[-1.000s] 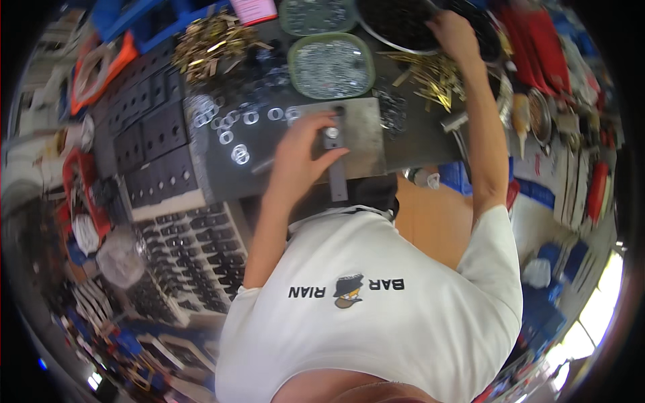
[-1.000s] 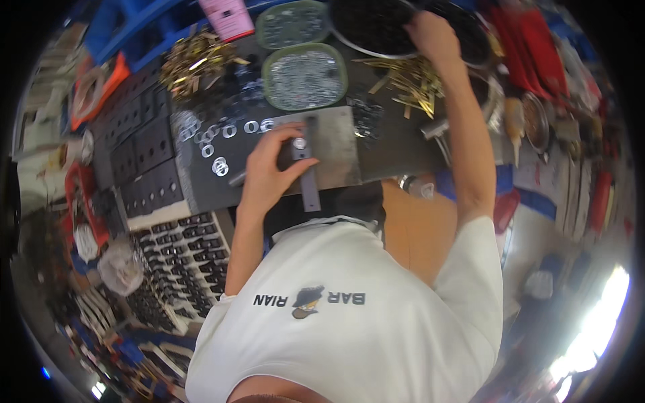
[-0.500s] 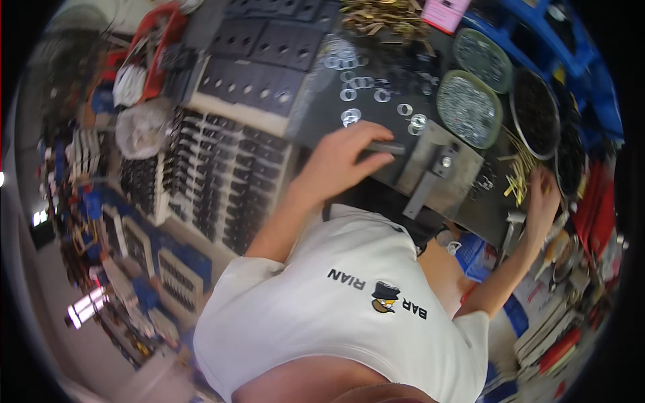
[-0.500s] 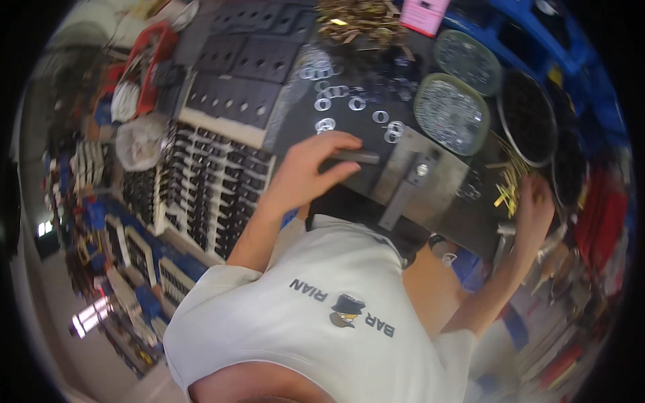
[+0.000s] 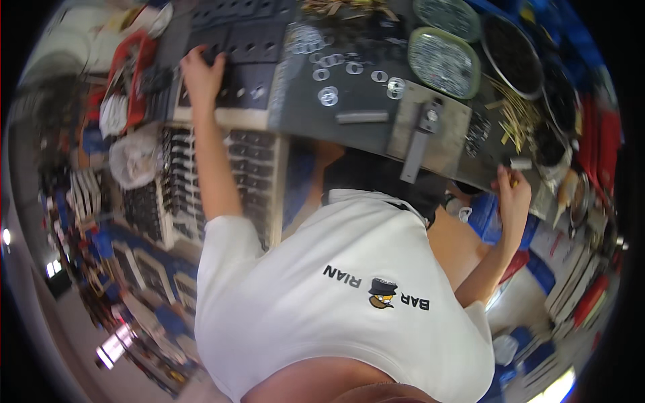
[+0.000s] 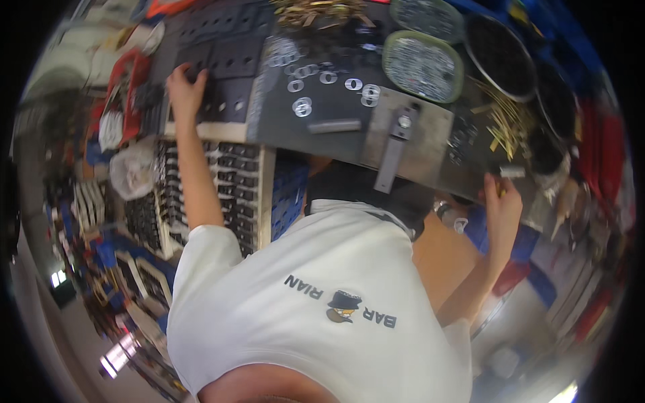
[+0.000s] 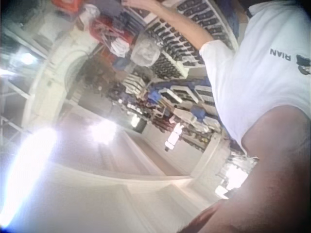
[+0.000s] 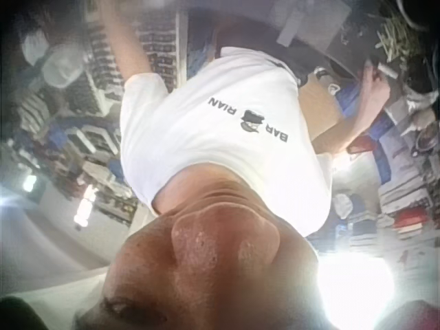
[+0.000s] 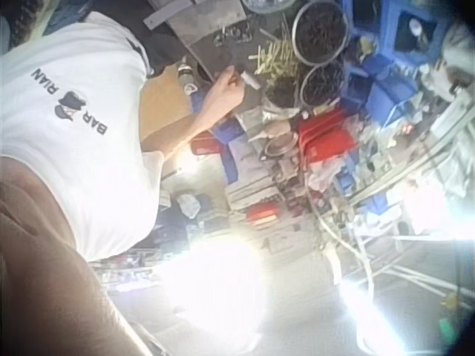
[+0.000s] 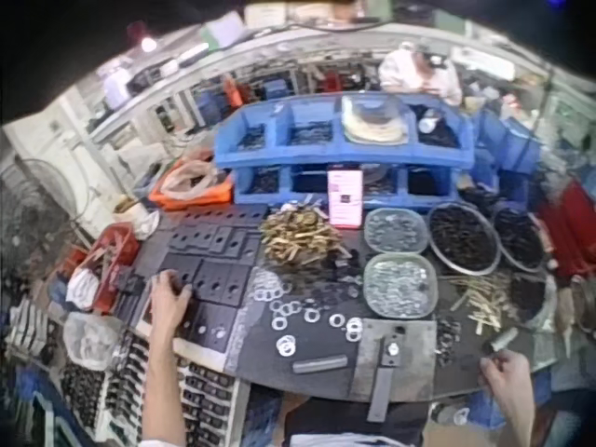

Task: Assembling small mechanical components using a jig and pliers on a workshop workbench.

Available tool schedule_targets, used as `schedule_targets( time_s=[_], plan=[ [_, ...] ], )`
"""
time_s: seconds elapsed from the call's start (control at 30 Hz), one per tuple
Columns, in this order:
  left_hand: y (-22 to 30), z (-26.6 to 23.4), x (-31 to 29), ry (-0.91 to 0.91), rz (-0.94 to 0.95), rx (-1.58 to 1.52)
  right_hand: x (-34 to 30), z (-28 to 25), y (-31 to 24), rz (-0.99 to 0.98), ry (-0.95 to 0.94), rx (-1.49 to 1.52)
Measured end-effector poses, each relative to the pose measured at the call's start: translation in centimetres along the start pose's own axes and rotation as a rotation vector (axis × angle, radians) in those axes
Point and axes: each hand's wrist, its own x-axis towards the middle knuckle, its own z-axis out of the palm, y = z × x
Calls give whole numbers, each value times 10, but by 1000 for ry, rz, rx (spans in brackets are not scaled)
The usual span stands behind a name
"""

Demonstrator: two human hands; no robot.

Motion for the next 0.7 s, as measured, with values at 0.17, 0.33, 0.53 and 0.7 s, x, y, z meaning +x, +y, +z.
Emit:
schedule_targets(
  time_s=[0.17,0.33,0.53,0.7],
  plan=[
    [8,11,26,-184,-129,101,-23,-8,-44,-270,361,683],
    [6,5,30,-240,-189,175,8,10,-12,-428,131,1037],
    [10,1,22,-207,-189,213,14,7,-19,-595,-11,1109],
    [-3,-16,-2,-223,-590,-675,23,17,-11,-614,-79,1203]
  ],
)
